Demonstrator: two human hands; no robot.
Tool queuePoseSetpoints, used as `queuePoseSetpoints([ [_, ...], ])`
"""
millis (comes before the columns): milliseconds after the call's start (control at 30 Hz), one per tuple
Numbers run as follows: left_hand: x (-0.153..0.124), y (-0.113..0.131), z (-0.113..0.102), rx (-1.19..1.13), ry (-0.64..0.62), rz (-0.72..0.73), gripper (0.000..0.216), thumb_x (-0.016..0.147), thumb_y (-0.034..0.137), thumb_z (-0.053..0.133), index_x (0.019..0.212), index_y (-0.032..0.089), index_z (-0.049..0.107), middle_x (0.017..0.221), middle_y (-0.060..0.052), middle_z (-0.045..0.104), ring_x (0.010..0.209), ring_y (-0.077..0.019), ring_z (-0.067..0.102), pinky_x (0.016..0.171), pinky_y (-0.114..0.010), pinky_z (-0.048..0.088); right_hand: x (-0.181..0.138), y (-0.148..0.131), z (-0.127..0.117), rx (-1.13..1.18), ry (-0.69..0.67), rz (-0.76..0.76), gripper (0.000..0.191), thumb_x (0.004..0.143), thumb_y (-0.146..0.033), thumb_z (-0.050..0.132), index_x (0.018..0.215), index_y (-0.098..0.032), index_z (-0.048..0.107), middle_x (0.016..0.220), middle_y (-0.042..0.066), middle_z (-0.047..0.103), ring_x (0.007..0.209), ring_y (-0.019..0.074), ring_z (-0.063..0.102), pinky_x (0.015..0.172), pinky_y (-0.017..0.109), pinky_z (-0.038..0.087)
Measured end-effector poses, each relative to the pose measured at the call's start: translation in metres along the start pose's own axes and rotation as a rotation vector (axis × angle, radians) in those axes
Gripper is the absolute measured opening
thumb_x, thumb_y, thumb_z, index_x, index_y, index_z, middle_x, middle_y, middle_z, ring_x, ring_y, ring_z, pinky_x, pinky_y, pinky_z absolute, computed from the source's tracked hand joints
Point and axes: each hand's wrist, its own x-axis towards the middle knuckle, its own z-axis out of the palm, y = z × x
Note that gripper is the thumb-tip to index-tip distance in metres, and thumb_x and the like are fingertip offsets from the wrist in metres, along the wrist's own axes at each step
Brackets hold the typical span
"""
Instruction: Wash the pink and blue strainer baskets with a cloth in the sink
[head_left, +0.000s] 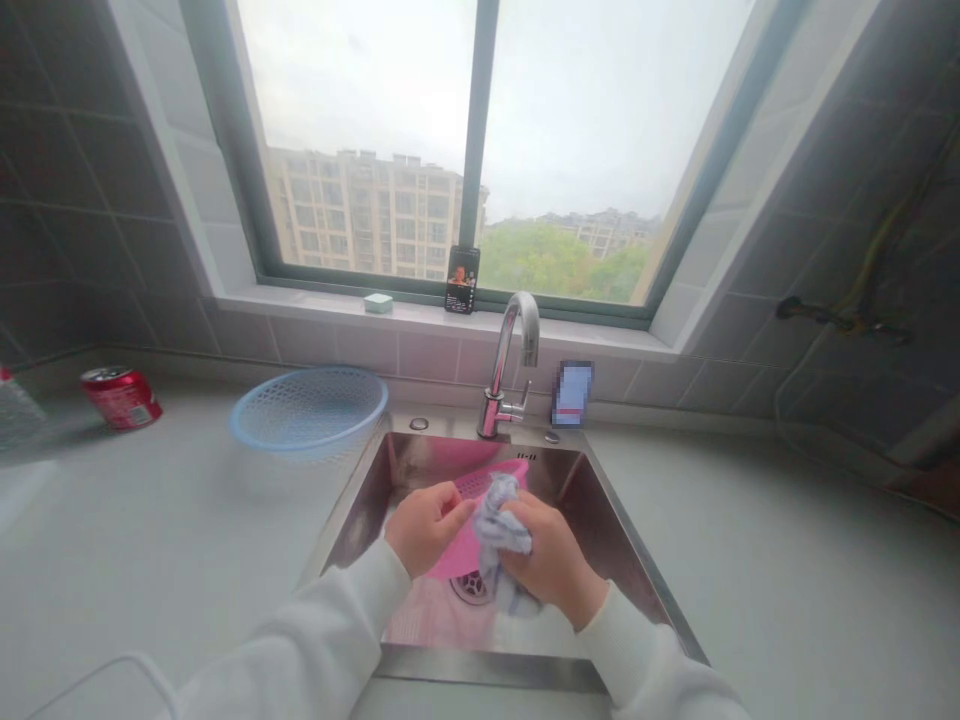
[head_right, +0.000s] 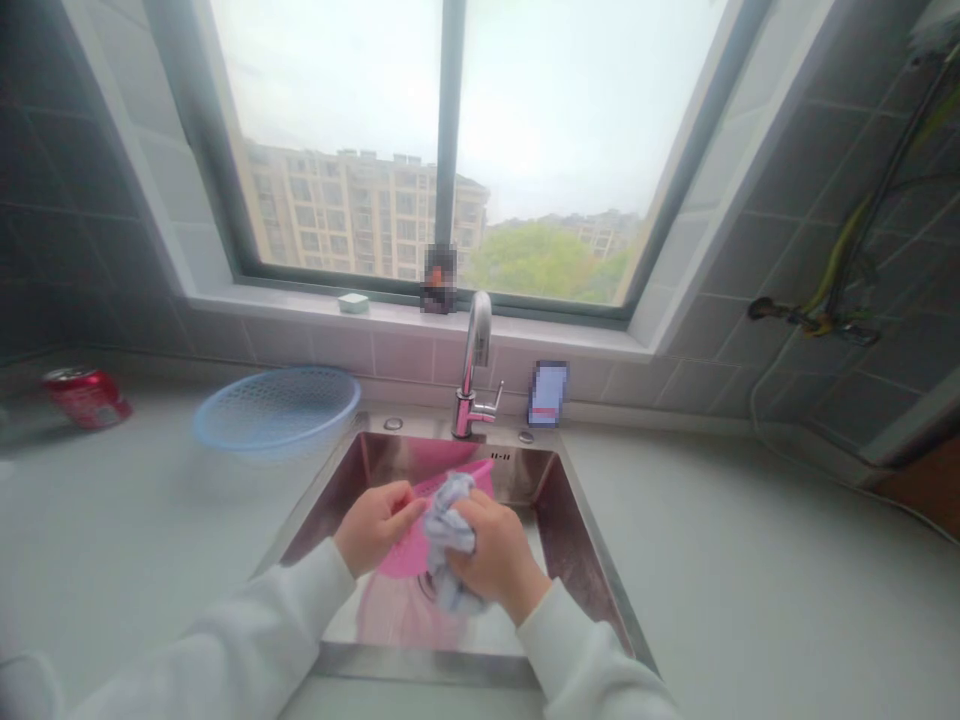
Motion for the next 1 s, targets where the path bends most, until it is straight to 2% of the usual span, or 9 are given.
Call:
queuePoseSetpoints([
  [233,0.002,0.001,-0.003,-0.054,-0.007,-0.082,0.045,0.081,0.061,0.052,0.061,0.022,0.047,0.055,0.002,0.051,0.056,-0.0168,0.049,0.056,-0.027,0.030,0.009,0.046,-0.021,-0.100,0.202,0.244,0.006,0.077,-0.019,0.055,0.075,-0.024,0.056,0.080,0.003,0.062,0.075,0.0208,0.060,0.071,0.033,0.044],
  [400,0.001,-0.001,-0.004,-0.129,-0.099,-0.020,0.045,0.088,0.054,0.047,0.082,0.016,0.070,0.067,-0.002,0.064,0.063,-0.0187,0.056,0.059,-0.028,0.036,0.008,0.051,-0.024,-0.119,0.227,0.216,0.006,0.076,-0.020,0.056,0.074,-0.025,0.056,0.080,0.003,0.062,0.075,0.0214,0.059,0.070,0.034,0.043],
  [467,0.001,-0.001,-0.006,-0.110,-0.126,0.042,0.045,0.093,0.049,0.043,0.092,0.016,0.073,0.076,-0.004,0.070,0.069,-0.0201,0.061,0.064,-0.029,0.039,0.008,0.049,-0.025,-0.113,0.234,0.194,0.007,0.075,-0.018,0.056,0.073,-0.025,0.055,0.079,0.002,0.061,0.073,0.0211,0.059,0.069,0.034,0.043],
  [533,0.002,0.000,-0.007,-0.041,-0.122,0.092,0.042,0.095,0.044,0.039,0.091,0.017,0.071,0.078,-0.005,0.070,0.073,-0.0209,0.062,0.067,-0.029,0.039,0.007,0.042,-0.023,-0.112,0.236,0.166,0.009,0.074,-0.016,0.056,0.072,-0.025,0.053,0.076,0.002,0.059,0.071,0.0204,0.057,0.068,0.033,0.042],
  [600,0.002,0.000,-0.006,0.029,-0.112,0.110,0.039,0.096,0.041,0.037,0.086,0.018,0.067,0.076,-0.005,0.068,0.072,-0.0210,0.061,0.067,-0.030,0.038,0.004,0.027,-0.018,-0.103,0.207,0.114,0.010,0.074,-0.016,0.056,0.071,-0.024,0.051,0.073,0.001,0.057,0.068,0.0194,0.055,0.066,0.031,0.041],
  [700,0.001,0.002,-0.002,0.075,-0.123,0.098,0.032,0.094,0.038,0.039,0.077,0.020,0.060,0.069,-0.003,0.064,0.068,-0.0198,0.059,0.064,-0.029,0.035,-0.002,-0.001,-0.004,-0.039,0.043,-0.010,0.011,0.072,-0.014,0.057,0.070,-0.024,0.051,0.075,0.001,0.057,0.067,0.0174,0.054,0.061,0.029,0.038],
  [800,0.000,0.003,-0.001,0.072,-0.116,0.063,0.032,0.093,0.041,0.043,0.069,0.021,0.052,0.063,-0.001,0.059,0.063,-0.0182,0.055,0.060,-0.028,0.031,-0.002,-0.008,0.002,0.010,-0.055,-0.080,0.009,0.071,-0.016,0.059,0.072,-0.023,0.053,0.079,0.001,0.059,0.069,0.0169,0.055,0.062,0.028,0.038],
  [900,0.001,0.004,-0.004,0.066,-0.071,0.016,0.038,0.092,0.051,0.045,0.068,0.022,0.049,0.060,0.001,0.056,0.060,-0.0177,0.052,0.058,-0.028,0.029,0.004,0.014,-0.009,0.003,0.086,0.035,0.009,0.076,-0.017,0.056,0.071,-0.023,0.053,0.076,0.001,0.059,0.070,0.0181,0.056,0.065,0.029,0.041],
  [1000,0.000,0.004,-0.005,0.040,-0.049,-0.006,0.040,0.091,0.055,0.046,0.068,0.022,0.050,0.059,0.001,0.057,0.059,-0.0181,0.053,0.057,-0.027,0.029,0.008,0.031,-0.019,-0.076,0.217,0.113,0.010,0.073,-0.014,0.055,0.071,-0.024,0.052,0.073,0.001,0.058,0.068,0.0185,0.055,0.065,0.029,0.042],
])
